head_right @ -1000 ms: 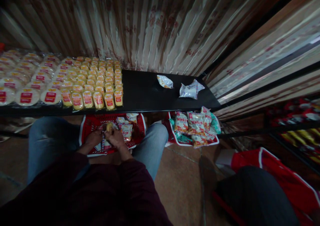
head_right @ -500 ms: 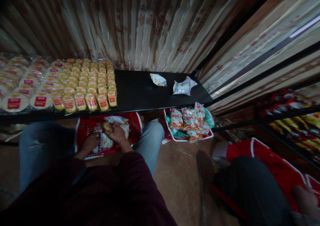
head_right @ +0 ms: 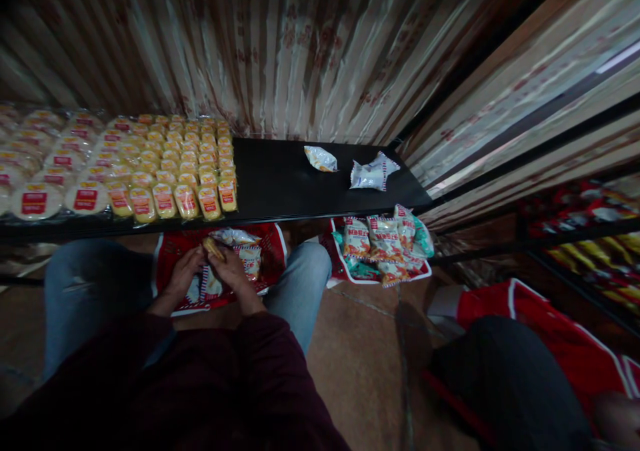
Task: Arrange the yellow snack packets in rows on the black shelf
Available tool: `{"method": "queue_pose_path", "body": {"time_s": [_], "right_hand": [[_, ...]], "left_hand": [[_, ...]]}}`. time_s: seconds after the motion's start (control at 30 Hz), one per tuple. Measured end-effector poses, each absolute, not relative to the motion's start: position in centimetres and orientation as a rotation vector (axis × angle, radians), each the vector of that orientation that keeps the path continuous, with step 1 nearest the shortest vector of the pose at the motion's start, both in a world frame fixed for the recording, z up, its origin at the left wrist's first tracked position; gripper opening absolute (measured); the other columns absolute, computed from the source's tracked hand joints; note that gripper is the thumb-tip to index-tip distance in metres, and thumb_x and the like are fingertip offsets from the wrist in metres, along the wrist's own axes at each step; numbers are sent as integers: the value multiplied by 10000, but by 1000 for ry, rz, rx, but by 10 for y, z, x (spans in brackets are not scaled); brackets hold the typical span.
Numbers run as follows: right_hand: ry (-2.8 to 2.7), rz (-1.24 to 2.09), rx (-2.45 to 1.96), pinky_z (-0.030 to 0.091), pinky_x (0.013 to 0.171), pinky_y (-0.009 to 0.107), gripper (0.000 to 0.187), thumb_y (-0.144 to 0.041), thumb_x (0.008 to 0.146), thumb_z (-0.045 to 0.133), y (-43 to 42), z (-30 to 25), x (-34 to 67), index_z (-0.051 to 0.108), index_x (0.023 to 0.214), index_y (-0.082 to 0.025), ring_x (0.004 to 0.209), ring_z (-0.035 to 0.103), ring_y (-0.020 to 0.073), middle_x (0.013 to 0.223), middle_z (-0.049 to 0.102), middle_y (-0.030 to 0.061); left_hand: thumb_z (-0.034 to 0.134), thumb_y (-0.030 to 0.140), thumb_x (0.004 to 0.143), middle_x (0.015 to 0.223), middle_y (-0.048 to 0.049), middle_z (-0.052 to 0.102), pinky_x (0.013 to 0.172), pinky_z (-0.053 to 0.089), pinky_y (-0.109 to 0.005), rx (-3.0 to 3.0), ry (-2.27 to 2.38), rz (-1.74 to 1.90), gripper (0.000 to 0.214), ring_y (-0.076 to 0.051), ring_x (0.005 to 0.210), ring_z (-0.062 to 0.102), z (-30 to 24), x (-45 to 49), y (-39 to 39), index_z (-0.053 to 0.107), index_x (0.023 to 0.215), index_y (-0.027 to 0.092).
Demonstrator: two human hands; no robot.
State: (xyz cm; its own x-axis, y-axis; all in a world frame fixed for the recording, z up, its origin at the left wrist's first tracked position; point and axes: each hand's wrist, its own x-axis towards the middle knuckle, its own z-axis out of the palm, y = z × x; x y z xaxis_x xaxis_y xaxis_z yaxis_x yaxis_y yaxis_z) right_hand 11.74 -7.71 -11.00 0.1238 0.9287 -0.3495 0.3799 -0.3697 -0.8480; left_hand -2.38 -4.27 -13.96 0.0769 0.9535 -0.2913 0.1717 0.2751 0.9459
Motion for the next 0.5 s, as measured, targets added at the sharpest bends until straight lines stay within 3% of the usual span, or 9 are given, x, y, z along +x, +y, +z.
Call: {"method": "queue_pose_path", "body": {"time_s": [0.13,0.27,0.5], "right_hand": [[-1576,1105,-1874,464,869,329,348,-431,811,602,-84,-111,110,644,1061,-192,987,599,209,1064,654,88],[-1377,1086,-1785,472,884,357,286,-384,803,603,-83,-120,109,674,1021,-213,970,623,218,1034,670,60],[-1123,1044,-1655,428,1012,360,502,-271,731,640,-83,-133,111,577,1227,-226,1127,578,190,1257,611,55]], "left_hand": [[653,494,645,999,-72,686,749,497,-303,952,1332,842,459,-213,897,627,-135,-14,-51,653,971,172],[709,429,591,984,-55,682,677,469,-255,686,1298,835,507,-166,814,619,-129,-16,-51,630,1027,182],[781,437,499,835,-28,669,678,427,-251,604,1233,862,536,-130,716,584,-117,-17,-53,639,941,170]]}}
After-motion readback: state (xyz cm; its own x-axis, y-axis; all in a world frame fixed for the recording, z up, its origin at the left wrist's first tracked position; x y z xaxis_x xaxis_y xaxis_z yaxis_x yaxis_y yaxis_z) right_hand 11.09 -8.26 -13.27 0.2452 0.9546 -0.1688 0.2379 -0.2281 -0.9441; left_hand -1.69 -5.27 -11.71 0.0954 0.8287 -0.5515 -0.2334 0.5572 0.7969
